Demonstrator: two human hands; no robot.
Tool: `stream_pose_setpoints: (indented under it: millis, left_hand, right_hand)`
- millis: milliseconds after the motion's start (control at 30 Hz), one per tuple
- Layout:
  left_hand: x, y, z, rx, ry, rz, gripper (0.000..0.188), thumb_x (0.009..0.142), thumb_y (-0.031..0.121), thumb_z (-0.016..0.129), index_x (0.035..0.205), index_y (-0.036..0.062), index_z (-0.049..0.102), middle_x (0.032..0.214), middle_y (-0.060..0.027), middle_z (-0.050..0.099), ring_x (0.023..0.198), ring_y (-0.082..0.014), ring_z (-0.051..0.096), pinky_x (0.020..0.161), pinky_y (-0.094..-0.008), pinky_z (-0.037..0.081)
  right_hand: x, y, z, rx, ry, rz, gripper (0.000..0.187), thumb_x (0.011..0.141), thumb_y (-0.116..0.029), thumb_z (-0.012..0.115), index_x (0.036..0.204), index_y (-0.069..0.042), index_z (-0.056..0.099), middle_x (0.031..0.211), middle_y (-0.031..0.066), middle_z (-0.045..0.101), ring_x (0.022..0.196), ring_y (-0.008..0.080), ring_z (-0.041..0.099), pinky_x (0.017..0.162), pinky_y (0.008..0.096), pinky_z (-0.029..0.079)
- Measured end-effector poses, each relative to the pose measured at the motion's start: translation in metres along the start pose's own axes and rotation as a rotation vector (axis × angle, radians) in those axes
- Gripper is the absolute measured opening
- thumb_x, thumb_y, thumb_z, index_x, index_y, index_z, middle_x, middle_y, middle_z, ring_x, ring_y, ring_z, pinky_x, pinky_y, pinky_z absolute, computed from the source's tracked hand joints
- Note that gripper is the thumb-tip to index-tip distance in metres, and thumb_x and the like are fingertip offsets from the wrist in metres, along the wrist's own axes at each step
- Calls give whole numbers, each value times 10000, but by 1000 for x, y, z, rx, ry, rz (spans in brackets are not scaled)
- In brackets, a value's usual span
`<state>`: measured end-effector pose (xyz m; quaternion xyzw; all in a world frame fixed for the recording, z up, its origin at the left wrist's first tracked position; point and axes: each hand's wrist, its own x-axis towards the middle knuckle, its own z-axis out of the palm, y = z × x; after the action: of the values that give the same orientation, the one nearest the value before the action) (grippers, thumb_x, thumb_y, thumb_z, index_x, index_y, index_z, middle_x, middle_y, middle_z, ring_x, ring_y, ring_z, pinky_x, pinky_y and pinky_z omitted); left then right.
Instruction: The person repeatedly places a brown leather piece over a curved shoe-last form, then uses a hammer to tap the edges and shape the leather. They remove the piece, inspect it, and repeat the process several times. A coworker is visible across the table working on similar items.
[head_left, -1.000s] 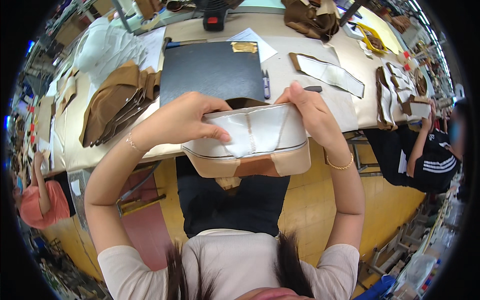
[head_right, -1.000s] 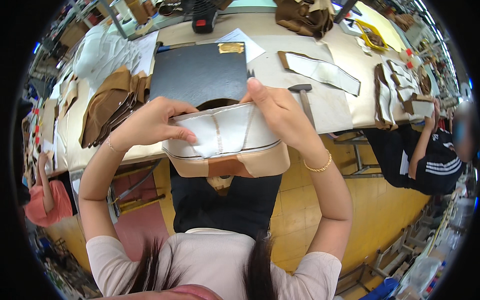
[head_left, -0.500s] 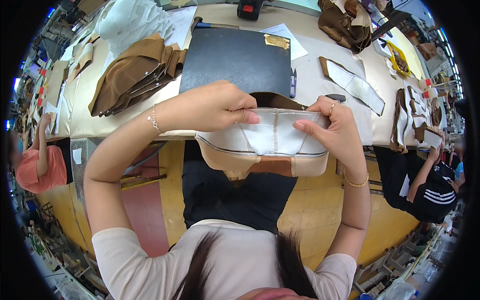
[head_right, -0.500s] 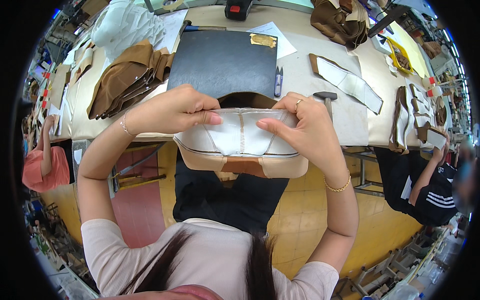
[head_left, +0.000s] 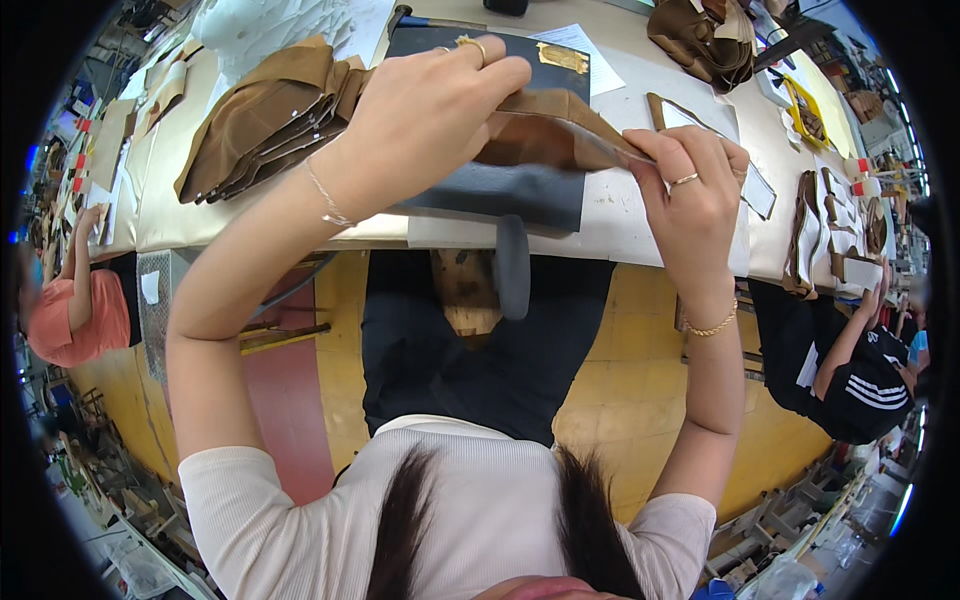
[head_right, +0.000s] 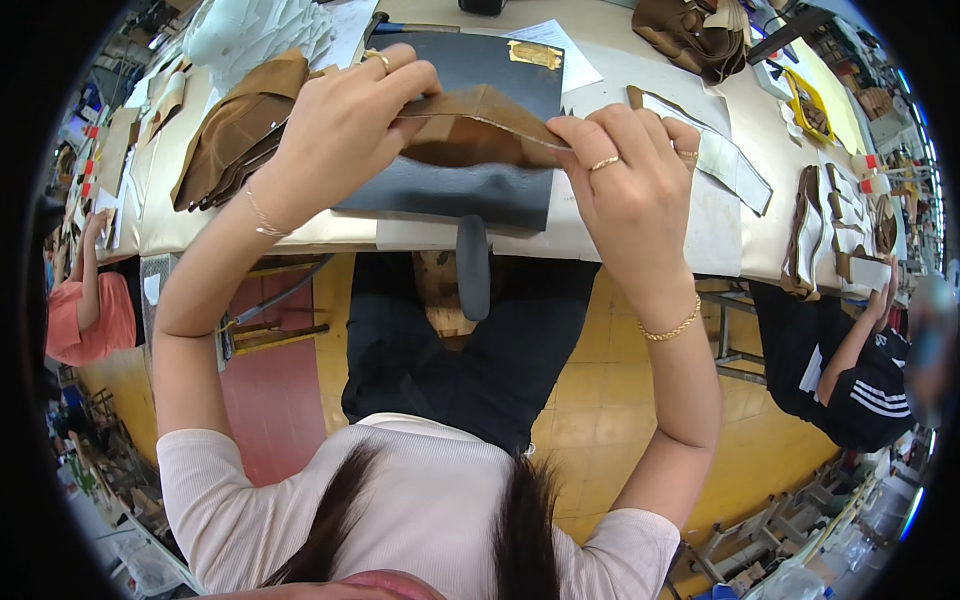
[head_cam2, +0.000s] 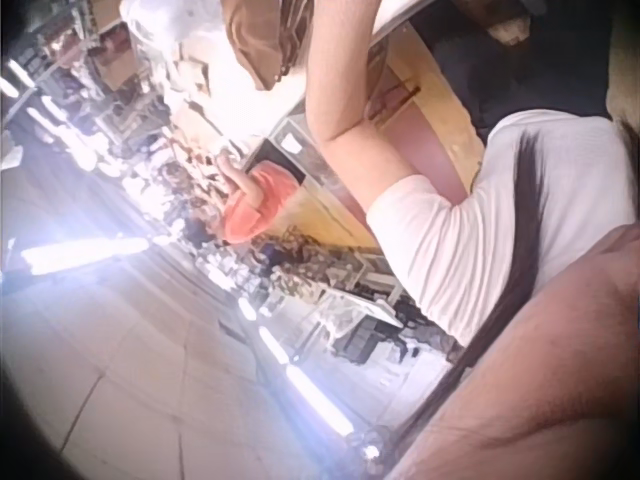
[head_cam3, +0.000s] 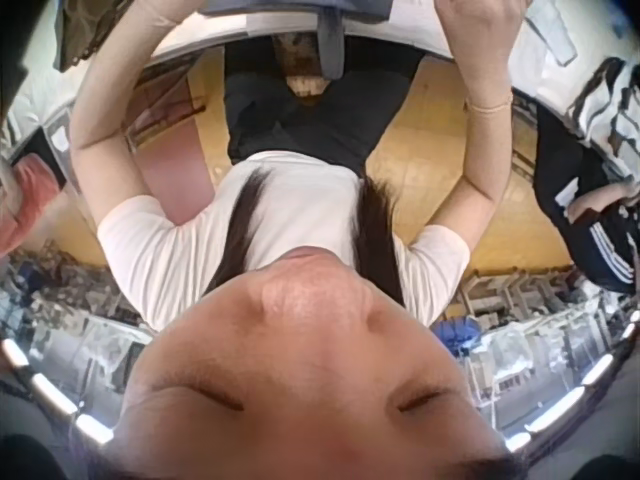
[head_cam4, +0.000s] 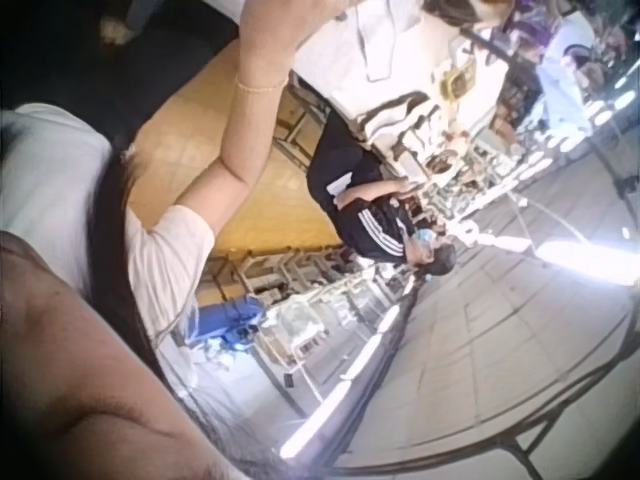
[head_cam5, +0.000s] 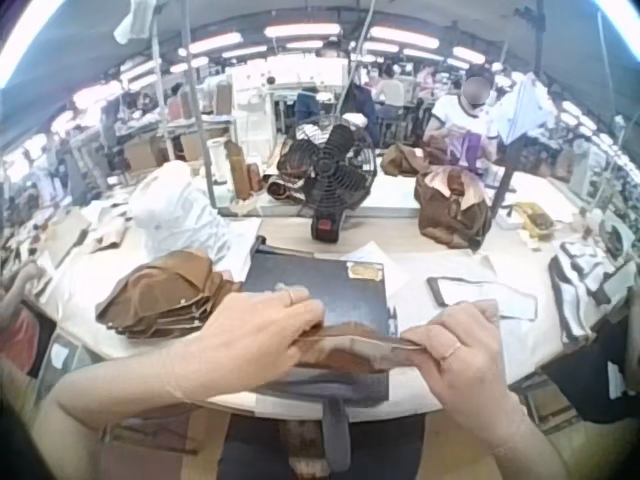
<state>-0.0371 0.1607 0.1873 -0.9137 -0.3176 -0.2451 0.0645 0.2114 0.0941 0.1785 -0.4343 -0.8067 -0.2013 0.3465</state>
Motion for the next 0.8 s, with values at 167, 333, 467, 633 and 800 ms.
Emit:
stream_pose_setpoints:
  millis: [167,333,467,633,800]
  left_hand:
    - [-78,31,60,99,-10,2,284,779,71,581,1063,63,589,871,-79,602,692,-216,615,587,-329,494]
    - [-153,82,90,-23,-168,-154,658,761,76,581,1405,-15,484,785,-46,540,650,-165,563,552,-287,454]
    - [-166,97,106,-14,-119,-226,732,747,51,579,1459,-21,423,715,-44,502,593,-155,546,534,-278,456]
    - [-177,100,120,-34,-206,-272,815,738,57,582,1510,-21,331,684,-38,489,530,-137,518,488,-275,445]
    - [-178,102,131,-39,-203,-298,843,736,72,582,1522,-28,295,684,-37,494,524,-136,523,474,-273,446]
  right_hand:
    - [-73,-12,37,44,-174,-9,320,753,-54,643,1056,-146,688,786,-1,513,746,164,551,732,334,373]
    - [-146,-47,45,89,-331,42,508,749,-34,643,1233,-184,671,769,-14,449,712,148,489,727,319,359]
    - [-164,-57,50,67,-338,130,595,750,-6,672,1302,-227,644,756,-20,424,703,138,472,757,311,349]
    - [-173,-67,52,75,-355,196,598,758,-8,675,1308,-242,650,744,-25,414,702,132,469,780,309,336]
    - [-178,-73,61,60,-316,230,586,757,-8,669,1297,-237,660,740,-26,408,700,130,468,772,307,327]
